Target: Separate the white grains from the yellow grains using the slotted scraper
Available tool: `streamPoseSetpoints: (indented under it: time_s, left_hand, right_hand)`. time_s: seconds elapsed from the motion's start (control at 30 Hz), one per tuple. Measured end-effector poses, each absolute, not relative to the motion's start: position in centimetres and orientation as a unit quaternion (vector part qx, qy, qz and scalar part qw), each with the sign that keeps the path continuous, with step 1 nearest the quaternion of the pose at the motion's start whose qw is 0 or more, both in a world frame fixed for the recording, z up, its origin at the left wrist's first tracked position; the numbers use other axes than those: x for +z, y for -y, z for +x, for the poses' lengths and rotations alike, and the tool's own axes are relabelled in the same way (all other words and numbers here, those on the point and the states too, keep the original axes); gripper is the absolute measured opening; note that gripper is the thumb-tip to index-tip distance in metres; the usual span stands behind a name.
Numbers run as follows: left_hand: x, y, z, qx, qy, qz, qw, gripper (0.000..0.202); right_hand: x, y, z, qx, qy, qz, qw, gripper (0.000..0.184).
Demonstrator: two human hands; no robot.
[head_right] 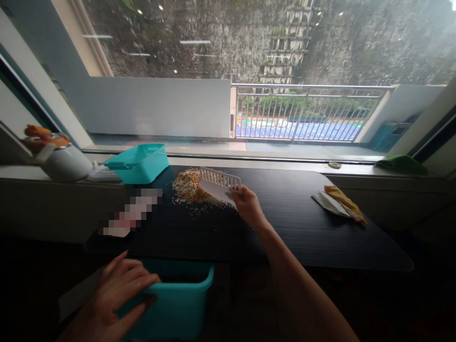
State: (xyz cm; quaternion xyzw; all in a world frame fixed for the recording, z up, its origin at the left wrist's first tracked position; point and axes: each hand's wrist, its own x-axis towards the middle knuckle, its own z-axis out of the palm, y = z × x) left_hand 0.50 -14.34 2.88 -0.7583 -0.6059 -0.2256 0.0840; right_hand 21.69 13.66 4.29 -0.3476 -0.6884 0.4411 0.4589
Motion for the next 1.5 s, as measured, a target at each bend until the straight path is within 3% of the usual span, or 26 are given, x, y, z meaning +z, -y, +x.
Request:
streamPoseSetpoints:
  time_s: [0.3,0.97,1.37,1.5]
  left_hand:
    - [3.0,14.3,0.5,-0.226,0.61,-0.755,0.087,0.029]
    - [3.3,14.0,1.3,-0.233,0.611,-0.754,0.064,0.021]
    - [3.9,17.1,-3.6,-0.24,0.63,-0.723,0.147,0.022]
    - [4.8,17.6,-4.3,-0.227,0.626,-0.729,0.155,0.02]
  right_hand:
    - [4.8,-12.3,22.7,0.5,0.674,-0.327,0.435,0.026]
    - [6.3,-6.9,25.3,0.414,0.688,-0.353,0.481,0.023]
    - [5.4,-6.1,17.0,0.461,0.738,-0.26,0.418,0.017]
    - [5.2,-5.9,17.5,0.521,0.745,-0.214,0.357,0.016]
